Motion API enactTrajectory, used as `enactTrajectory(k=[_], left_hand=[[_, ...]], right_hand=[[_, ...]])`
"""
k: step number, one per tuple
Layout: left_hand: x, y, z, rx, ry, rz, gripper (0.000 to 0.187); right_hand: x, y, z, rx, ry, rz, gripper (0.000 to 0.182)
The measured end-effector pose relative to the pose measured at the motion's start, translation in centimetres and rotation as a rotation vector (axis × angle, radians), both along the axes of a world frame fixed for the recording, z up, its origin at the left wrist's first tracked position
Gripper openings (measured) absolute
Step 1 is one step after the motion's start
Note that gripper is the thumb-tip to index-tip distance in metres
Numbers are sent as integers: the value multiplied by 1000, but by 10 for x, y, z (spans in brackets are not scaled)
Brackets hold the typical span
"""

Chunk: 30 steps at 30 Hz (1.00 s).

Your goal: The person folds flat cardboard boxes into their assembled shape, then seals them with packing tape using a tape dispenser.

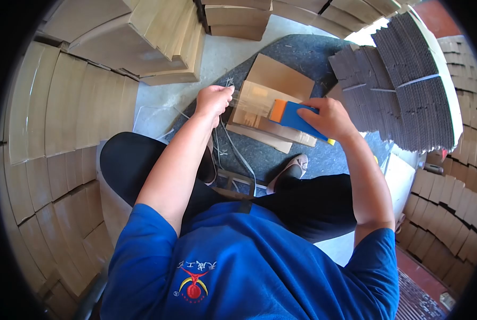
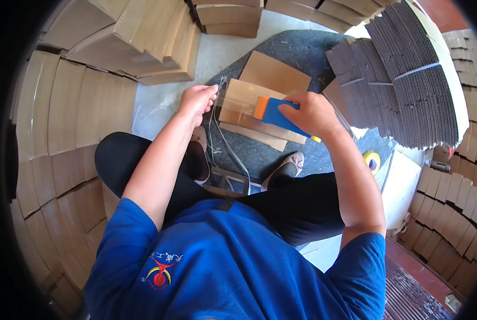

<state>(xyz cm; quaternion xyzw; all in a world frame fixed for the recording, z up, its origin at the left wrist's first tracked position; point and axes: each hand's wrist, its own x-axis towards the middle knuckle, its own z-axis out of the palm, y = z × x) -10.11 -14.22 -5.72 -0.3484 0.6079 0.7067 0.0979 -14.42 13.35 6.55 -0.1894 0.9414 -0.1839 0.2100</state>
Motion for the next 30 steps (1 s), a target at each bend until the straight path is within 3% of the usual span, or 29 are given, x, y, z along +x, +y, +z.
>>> enactTrajectory(k=[13,18,19,20,22,24,25,26,28,29,30], left_hand=[[-10,1,-70,-194,33,-19,21],[-6,28,-98,-8,9,230,20],[-6,28,-103,98,-25,250,34],[-5,28,-107,98,-26,250,34],[-3,28,-115,-361,-222,204,58],[6,18,-115,-346,-373,279,64],[14,21,-111,-561,-341,364,55],[16,15,-111,-489,-114,338,34],[10,30,-88,-780,232,178,23],[4,39,-71,-858,397,100,27],[-1,48,-59,-845,320,-28,41]], right_hand=[[-15,-41,-21,253,15,21,32],[-11,-53,-23,323,48,25,31],[-12,-54,-24,322,47,25,31],[-12,-53,-26,318,54,27,31],[-10,-51,-28,308,64,25,31],[-11,-48,-28,284,57,27,31],[-11,-47,-28,281,56,20,31],[-11,-45,-29,266,44,25,32],[-12,-41,-32,242,25,29,32],[-12,-40,-34,242,26,20,32],[-12,-41,-33,258,19,22,32]])
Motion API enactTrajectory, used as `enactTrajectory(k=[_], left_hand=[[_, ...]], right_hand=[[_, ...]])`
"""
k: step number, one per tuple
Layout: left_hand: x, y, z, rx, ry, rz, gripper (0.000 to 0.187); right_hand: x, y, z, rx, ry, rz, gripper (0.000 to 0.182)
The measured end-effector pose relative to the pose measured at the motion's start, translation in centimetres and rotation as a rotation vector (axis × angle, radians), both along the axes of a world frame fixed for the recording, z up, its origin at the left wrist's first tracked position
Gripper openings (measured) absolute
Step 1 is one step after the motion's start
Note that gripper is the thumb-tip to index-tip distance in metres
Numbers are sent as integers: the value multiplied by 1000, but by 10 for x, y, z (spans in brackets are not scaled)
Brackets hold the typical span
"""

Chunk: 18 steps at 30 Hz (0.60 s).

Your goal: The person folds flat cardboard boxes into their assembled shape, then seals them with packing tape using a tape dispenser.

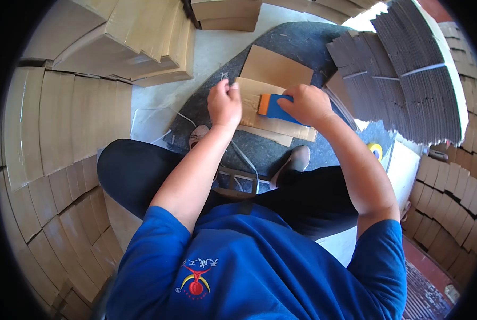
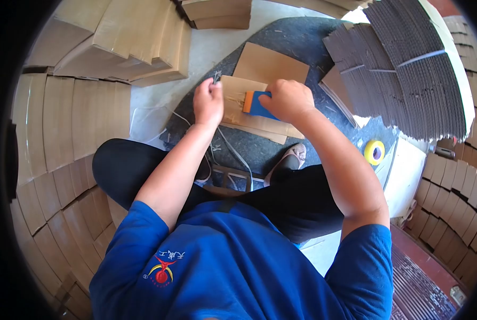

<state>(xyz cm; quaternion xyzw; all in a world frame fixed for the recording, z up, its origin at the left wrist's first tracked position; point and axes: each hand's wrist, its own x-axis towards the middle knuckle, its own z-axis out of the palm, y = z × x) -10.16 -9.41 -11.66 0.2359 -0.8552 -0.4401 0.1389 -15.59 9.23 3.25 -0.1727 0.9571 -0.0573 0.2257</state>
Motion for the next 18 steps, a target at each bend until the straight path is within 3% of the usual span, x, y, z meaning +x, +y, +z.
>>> enactTrajectory(k=[3,7,12,18], left_hand=[[-8,14,4,-37,-370,-175,71],[-7,14,19,-107,-513,-191,67],[-8,16,20,-94,-540,-164,58],[-10,16,7,-84,-497,-108,56]], right_hand=[[-3,1,3,8,-14,5,32],[-11,18,8,-74,-79,37,35],[-17,74,9,-289,-127,58,35],[-21,142,7,-324,-184,-38,36]])
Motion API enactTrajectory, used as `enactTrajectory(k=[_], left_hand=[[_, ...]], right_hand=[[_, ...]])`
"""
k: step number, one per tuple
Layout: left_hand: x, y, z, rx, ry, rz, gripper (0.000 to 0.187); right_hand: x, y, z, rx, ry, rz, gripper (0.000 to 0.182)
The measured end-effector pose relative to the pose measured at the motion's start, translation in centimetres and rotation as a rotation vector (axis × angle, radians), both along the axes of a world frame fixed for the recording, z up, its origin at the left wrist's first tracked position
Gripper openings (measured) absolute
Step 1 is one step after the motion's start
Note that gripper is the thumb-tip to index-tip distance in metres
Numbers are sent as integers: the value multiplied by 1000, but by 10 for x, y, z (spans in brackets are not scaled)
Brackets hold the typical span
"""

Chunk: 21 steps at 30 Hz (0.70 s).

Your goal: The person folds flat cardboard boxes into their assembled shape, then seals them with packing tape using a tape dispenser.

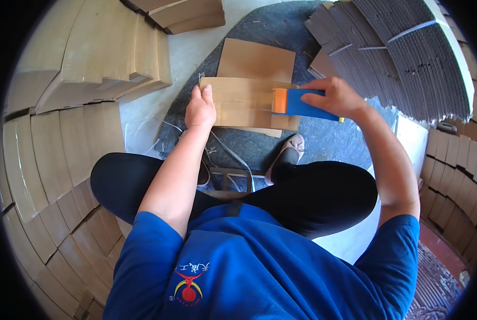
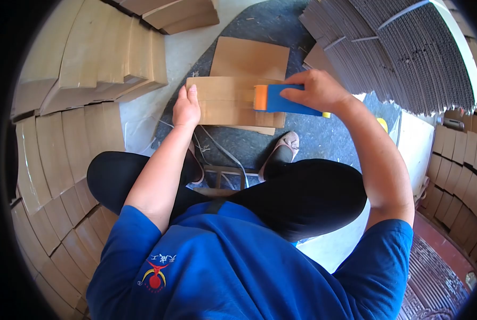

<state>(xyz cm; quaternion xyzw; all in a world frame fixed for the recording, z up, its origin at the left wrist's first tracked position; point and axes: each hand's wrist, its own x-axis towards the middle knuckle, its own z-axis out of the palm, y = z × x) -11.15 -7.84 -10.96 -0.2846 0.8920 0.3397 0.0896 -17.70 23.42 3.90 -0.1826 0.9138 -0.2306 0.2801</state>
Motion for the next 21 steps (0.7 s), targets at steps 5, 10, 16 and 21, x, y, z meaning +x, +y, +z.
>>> enactTrajectory(k=[5,10,16,21], left_hand=[[1,0,-4,-5,48,-6,53],[2,-3,-16,-59,137,-36,52],[-1,-6,-16,-68,84,-79,58],[2,20,2,-562,238,-254,56]], right_hand=[[6,51,-8,-5,-95,-128,38],[11,82,-31,-26,-131,-163,38],[16,84,-49,-79,-89,-216,34],[20,93,-55,-74,-63,-176,36]])
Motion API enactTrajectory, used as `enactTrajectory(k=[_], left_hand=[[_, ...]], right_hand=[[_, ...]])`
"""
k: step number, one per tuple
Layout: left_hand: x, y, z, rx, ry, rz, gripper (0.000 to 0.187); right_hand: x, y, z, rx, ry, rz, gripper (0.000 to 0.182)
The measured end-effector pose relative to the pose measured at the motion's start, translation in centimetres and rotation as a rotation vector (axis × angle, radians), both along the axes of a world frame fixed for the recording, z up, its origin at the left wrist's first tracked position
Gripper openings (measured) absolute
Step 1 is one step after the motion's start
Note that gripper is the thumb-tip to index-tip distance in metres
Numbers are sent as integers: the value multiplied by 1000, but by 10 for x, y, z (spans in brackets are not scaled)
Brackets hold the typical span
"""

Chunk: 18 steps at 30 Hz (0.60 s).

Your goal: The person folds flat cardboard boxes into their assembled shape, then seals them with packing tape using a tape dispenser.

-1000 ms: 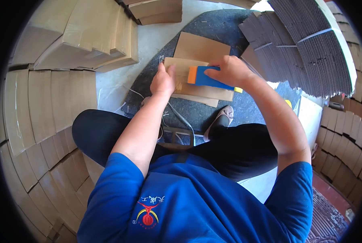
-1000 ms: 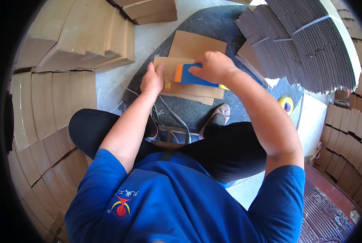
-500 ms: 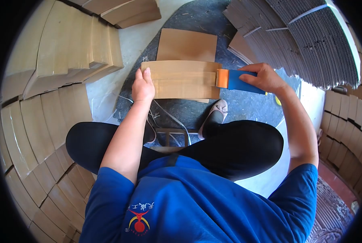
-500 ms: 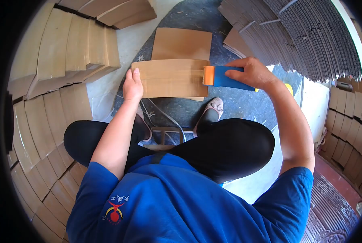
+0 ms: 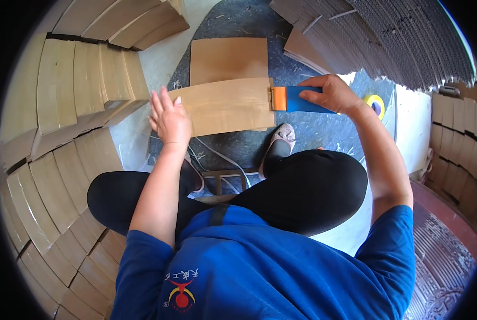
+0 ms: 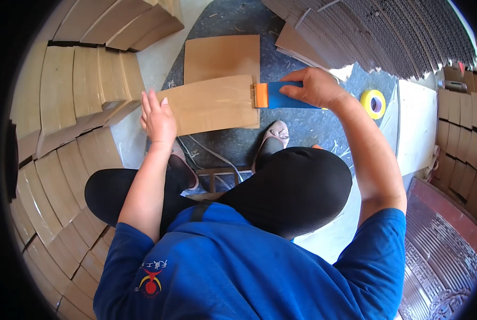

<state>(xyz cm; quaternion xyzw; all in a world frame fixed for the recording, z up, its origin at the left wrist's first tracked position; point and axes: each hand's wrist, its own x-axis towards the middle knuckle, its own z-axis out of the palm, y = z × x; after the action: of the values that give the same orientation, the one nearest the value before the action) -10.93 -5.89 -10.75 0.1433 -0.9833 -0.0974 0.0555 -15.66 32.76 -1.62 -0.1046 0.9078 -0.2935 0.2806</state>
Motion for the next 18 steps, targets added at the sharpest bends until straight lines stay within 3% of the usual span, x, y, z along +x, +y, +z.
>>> enactTrajectory(k=[4,8,9,12,18], left_hand=[[-3,47,22,-5,52,-527,43],[-7,120,39,207,-121,-853,74],[-7,129,41,209,-147,-875,94],[-18,142,41,144,-186,-891,102],[-35,145,44,112,-291,-891,98]], right_hand=[[6,3,-3,-3,50,12,34],[9,4,-9,-71,55,-14,33],[10,4,-8,-68,52,-23,33],[11,4,-6,-65,28,-48,34],[18,15,-3,-99,84,-15,33]])
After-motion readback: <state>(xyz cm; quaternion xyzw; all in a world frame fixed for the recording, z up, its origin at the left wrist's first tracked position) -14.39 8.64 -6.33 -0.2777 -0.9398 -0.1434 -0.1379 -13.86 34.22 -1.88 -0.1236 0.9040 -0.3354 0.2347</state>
